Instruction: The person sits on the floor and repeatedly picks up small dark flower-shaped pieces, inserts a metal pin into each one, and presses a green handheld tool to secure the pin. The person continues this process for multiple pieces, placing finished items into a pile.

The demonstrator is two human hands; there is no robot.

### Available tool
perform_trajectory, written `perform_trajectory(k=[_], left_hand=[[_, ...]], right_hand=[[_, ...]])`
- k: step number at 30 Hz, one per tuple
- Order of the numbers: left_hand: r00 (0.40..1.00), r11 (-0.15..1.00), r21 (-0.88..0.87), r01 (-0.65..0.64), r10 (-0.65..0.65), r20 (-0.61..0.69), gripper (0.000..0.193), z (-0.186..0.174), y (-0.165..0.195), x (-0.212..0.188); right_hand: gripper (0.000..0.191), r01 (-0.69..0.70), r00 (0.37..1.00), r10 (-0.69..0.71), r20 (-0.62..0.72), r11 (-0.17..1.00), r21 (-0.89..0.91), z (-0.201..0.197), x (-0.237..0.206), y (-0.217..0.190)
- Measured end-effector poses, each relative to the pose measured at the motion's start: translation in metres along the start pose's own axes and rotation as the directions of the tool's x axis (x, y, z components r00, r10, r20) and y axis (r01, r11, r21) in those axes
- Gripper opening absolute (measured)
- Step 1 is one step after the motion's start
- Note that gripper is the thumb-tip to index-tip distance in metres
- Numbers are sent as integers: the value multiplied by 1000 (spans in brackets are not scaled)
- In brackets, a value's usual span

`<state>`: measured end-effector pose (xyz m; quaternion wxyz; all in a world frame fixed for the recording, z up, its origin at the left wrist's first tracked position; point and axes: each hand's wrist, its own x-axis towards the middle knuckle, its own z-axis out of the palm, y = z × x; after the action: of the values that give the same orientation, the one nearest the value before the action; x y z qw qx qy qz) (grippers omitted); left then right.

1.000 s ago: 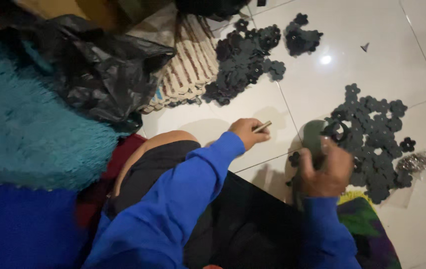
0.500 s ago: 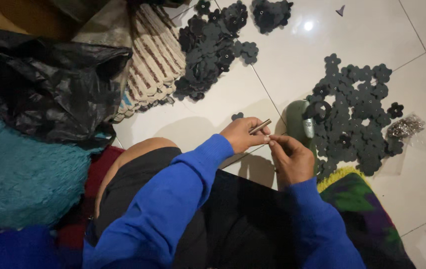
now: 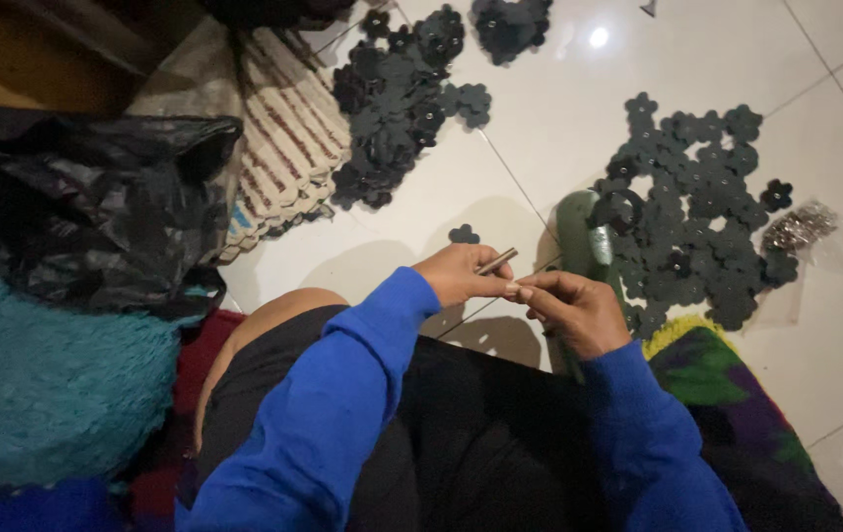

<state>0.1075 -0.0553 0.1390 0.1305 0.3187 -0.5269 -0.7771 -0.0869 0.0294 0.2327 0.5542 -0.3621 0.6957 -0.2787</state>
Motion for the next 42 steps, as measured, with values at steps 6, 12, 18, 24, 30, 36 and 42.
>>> perform_trajectory(k=[6,12,18,24,30,36,42], left_hand=[[997,978,-203,-39,51,51,29,15,3,14],[792,883,423,204,105,-601,18,18,21,5],[742,763,601,237,258,-619,31,20,29,-1],[757,686,652,323,226,-613,38,32,26,4],[759,486,803,344,360,-543,16,40,3,14],[768,173,887,429,447,-459,4,55,-12,29],[755,585,760,283,352,-552,17,50,15,22]], right_hand=[[17,84,996,-84,-6,989,125,-16,4,16],[17,80,995,-61,-79,964,254,-27,7,27],[18,76,996,-60,-72,966,247,-26,3,21],[17,60,994,-41,-96,979,197,-24,-1,20],[18,38,996,-30,-85,995,95,-26,-2,26],[16,48,997,-43,-56,995,83,-25,-1,29],[15,67,996,-60,-62,991,117,-26,1,28]])
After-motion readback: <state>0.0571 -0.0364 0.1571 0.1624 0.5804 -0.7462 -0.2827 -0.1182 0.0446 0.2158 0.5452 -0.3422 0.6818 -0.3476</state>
